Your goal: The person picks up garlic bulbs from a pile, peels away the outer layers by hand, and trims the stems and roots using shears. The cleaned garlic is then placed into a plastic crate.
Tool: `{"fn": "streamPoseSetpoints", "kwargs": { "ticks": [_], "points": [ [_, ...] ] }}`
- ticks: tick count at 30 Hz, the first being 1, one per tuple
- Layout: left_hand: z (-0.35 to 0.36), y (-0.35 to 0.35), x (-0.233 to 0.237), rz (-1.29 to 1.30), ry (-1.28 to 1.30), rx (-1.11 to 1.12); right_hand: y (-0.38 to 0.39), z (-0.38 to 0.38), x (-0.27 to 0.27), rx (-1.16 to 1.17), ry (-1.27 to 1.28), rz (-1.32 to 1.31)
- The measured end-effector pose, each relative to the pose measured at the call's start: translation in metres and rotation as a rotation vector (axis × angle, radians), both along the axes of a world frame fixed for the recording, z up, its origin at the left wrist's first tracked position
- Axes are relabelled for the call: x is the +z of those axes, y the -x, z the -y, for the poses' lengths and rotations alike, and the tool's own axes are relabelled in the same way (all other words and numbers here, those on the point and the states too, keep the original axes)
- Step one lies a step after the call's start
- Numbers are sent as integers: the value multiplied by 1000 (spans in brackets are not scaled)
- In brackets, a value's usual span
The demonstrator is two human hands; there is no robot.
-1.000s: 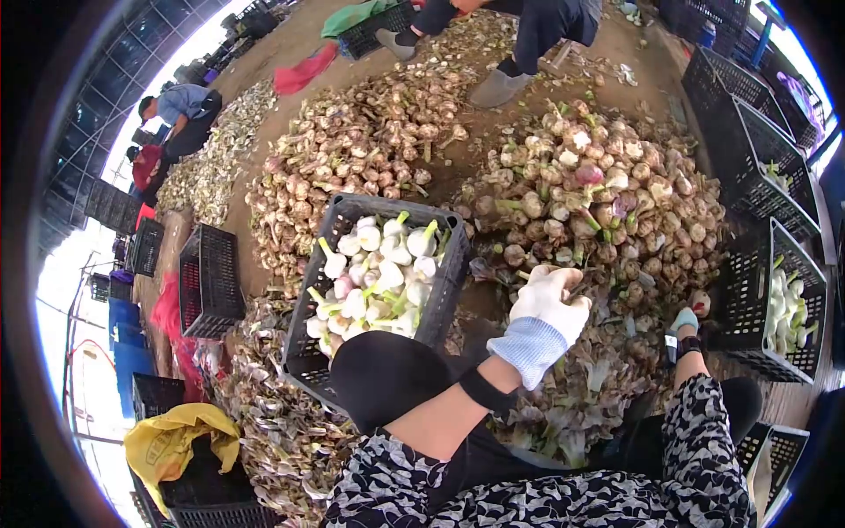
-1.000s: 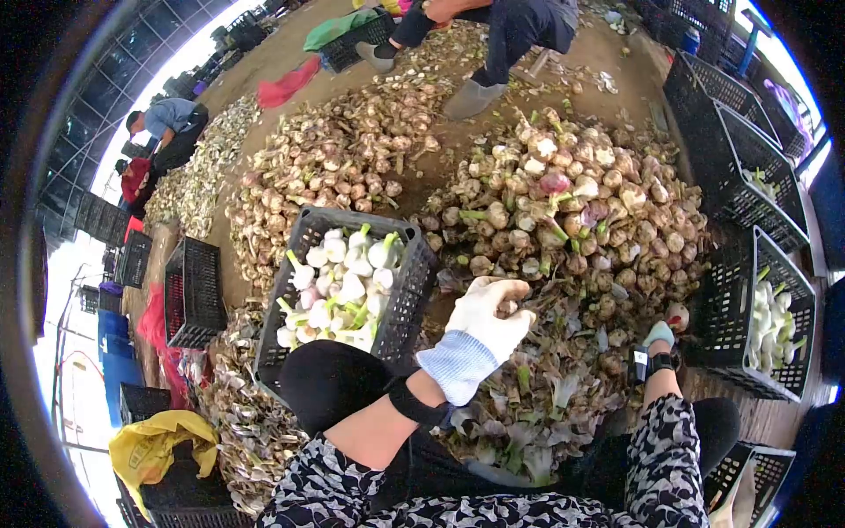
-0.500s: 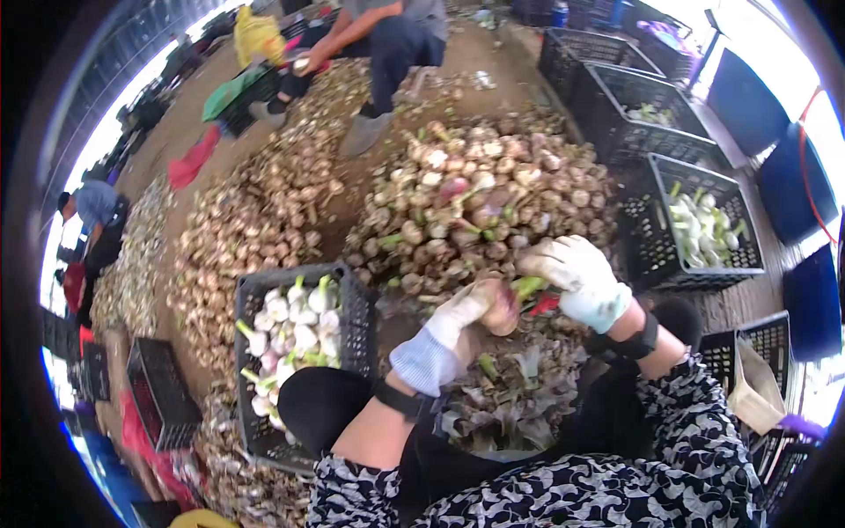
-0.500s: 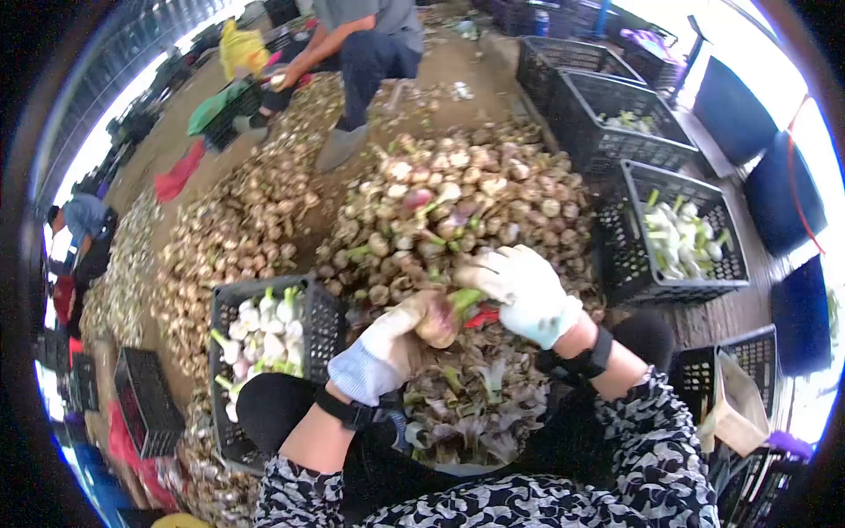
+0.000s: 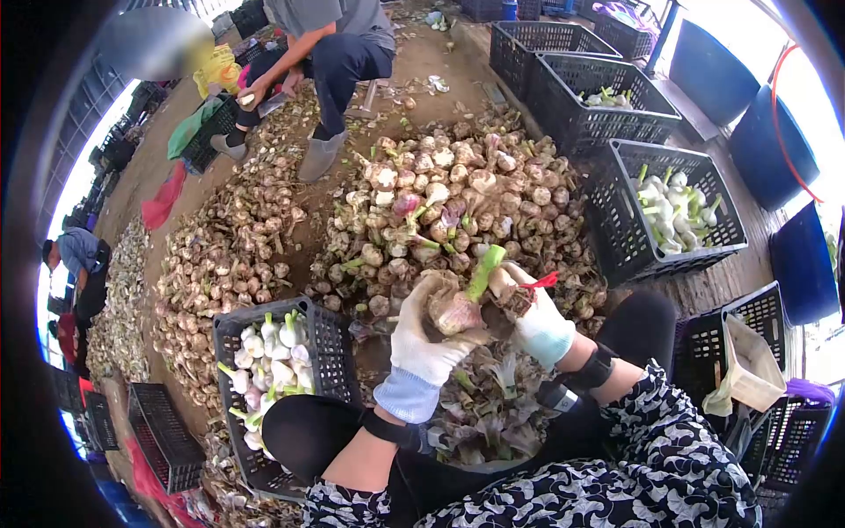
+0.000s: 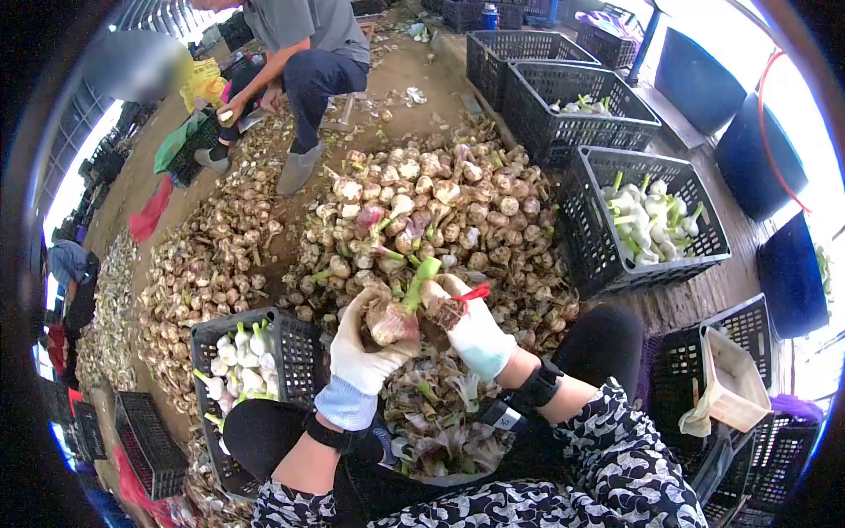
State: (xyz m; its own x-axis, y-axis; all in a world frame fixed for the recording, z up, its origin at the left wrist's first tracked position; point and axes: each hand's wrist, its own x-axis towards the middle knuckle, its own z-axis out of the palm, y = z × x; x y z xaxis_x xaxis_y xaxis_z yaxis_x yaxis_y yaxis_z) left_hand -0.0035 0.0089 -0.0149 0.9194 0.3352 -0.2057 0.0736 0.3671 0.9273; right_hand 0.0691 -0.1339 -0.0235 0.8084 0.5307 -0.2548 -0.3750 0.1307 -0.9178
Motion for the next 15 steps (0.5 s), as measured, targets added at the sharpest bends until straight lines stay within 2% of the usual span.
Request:
{"fn": "streamPoseSetpoints", "kwargs": {
  "ticks": [2,3,4,6,10,12,13,14,15],
  "points": [
    [5,1,-1,130,-703,-58,-4,-4,-9,-12,-314,119],
    [6,1,-3,134,-791,-29,-2,-3,-5,-9,-75,274],
    [8,0,-2,104,-658,-19,-4,-2,3,4,-49,214],
    [8,-2,-8,155,-789,-2,-4,-2,14,12,-7,180],
    [7,-2,-9,153,-751,-16,-8,3,19,20,17,238],
    [8,-3,-10,116,-530,-10,-9,8,17,99,73,255],
    [9,0,-8,145,-604,-9,-6,5,13,38,-32,178],
    [8,0,-7,139,-603,-14,-9,8,10,35,-31,172],
    [5,1,-7,213,-806,-12,-15,13,8,110,129,346]
  ]
}}
